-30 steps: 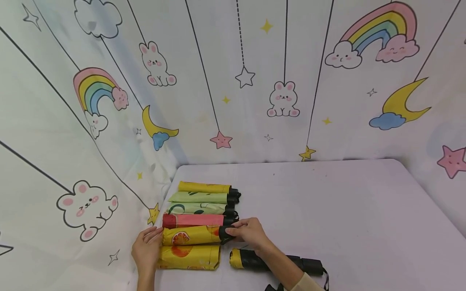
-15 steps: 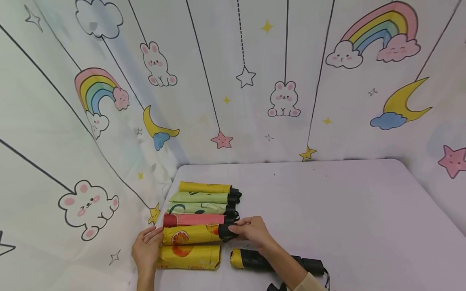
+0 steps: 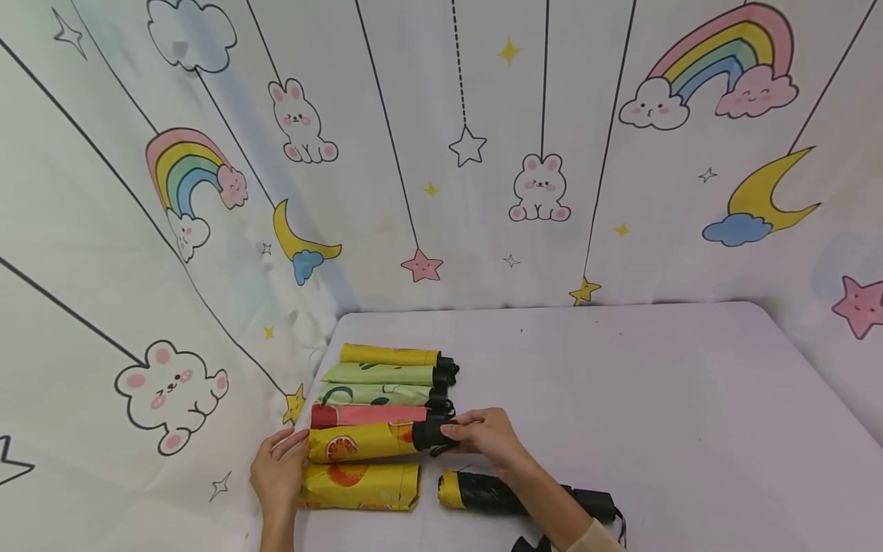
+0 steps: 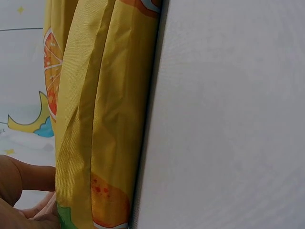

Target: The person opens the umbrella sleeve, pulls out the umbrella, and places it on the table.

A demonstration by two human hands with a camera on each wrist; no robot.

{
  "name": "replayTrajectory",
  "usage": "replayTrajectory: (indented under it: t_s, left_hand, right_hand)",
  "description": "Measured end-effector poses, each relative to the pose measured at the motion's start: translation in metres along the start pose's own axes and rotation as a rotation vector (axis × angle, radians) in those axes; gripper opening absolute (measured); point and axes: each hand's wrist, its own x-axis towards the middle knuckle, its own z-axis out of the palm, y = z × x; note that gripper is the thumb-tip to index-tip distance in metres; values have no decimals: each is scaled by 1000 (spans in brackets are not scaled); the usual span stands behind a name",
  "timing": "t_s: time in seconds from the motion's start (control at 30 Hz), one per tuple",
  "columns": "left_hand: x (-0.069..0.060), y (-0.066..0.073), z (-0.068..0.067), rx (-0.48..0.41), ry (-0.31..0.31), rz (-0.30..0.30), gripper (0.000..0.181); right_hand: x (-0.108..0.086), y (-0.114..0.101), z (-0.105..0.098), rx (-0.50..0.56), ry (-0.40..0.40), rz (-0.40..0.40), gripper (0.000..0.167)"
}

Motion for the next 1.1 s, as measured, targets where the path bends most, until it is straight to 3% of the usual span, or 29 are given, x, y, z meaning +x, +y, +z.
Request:
replayTrajectory:
  t_s: [0.4,1.1]
  left_hand:
    - [2,-5,0,-13,12,-1,47]
    - [0,0,1,10,8,16,47]
  right_hand:
    - [-6,-2,-11,-12,34,11,39]
    - [-16,-2,-33,13,55,6,38]
